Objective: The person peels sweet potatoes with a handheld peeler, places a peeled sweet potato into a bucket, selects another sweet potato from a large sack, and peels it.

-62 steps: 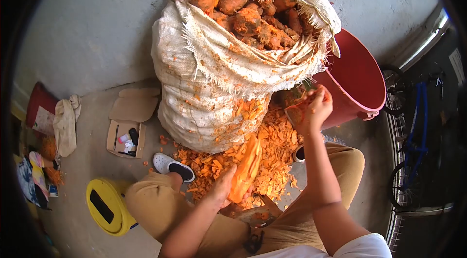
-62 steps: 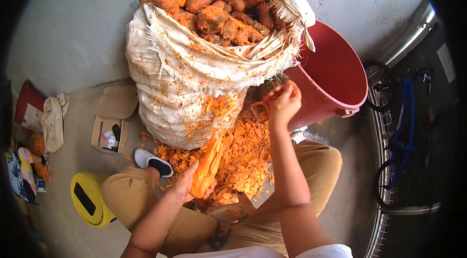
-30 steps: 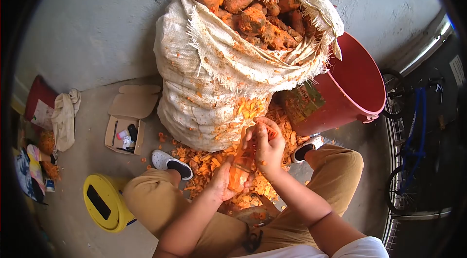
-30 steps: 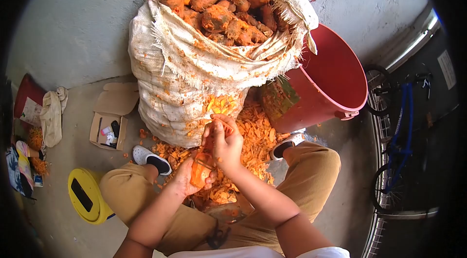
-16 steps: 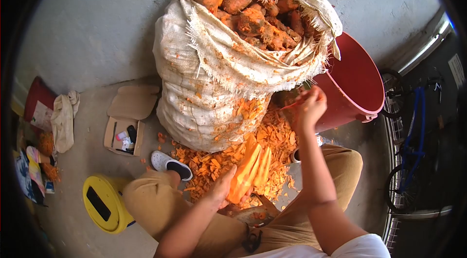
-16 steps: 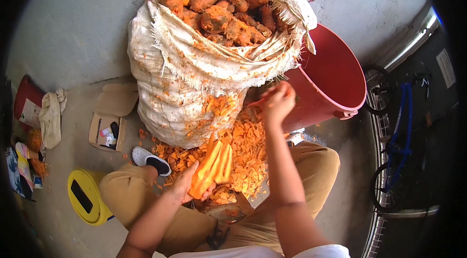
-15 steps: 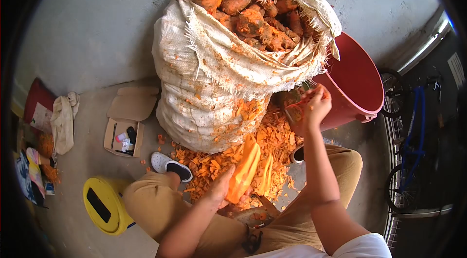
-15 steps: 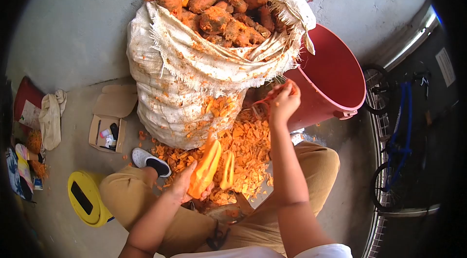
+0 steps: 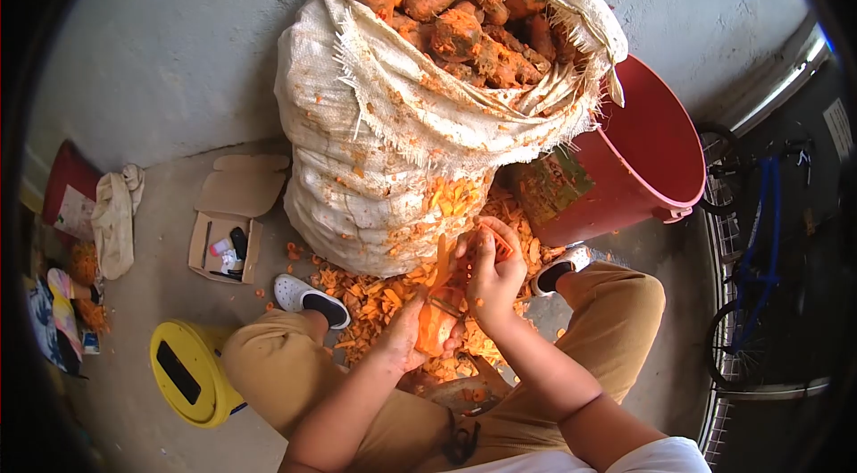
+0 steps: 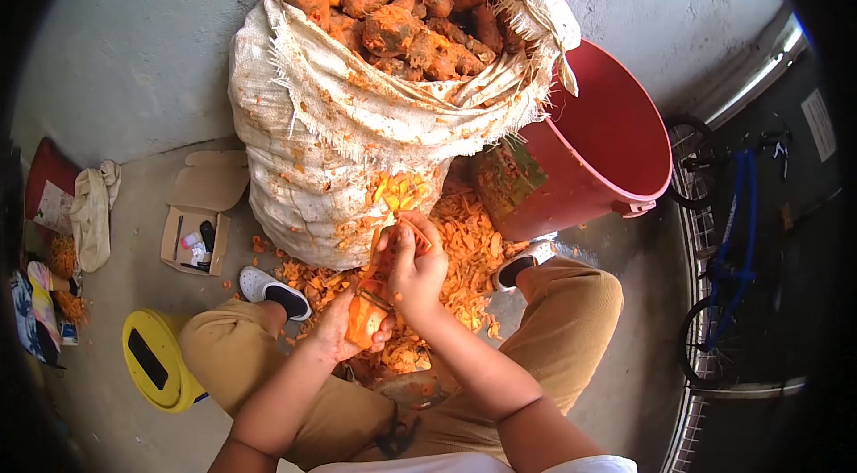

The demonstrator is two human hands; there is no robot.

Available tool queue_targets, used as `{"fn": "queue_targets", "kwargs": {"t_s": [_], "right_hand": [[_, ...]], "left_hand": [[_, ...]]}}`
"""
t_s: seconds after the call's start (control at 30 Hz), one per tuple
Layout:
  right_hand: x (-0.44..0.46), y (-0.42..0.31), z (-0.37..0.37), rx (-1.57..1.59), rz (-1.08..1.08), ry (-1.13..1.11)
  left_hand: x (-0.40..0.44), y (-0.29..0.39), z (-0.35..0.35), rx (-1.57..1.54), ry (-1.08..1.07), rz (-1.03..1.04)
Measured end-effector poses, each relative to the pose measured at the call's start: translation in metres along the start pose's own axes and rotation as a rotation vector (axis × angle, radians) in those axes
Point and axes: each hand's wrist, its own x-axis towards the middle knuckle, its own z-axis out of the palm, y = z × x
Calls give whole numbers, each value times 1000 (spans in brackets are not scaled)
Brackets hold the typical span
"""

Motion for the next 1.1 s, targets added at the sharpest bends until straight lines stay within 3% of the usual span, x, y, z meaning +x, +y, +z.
{"fn": "queue_targets", "kwargs": {"t_s": [0.2, 0.27, 0.3, 0.37, 0.4, 0.53, 0.73, 0.83, 1.1], "right_hand": [[24, 16, -16, -185, -91, 148], [63, 16, -35, -220, -162, 342], [87, 3, -48, -570, -434, 458], [128, 5, -97, -15, -213, 475], [134, -3, -102, 4, -254, 480], [102, -24, -73, -108, -211, 306], [38, -25, -21, 106, 55, 38], [18, -4, -7, 42, -11, -52], [17, 9, -12, -88, -37, 11]], "left_hand": [[-2, -3, -2, 149, 68, 53], [-7, -5, 0, 205, 70, 24], [-16, -5, 8, 223, 92, -12], [-24, -6, 9, 215, 94, -21], [-20, -3, 7, 179, 71, -24], [-12, 1, -3, 102, 24, -61], [-6, 2, -2, -32, -8, -106], [-3, 0, -4, -58, -27, -97], [-4, -3, -3, 38, 18, -66]]}}
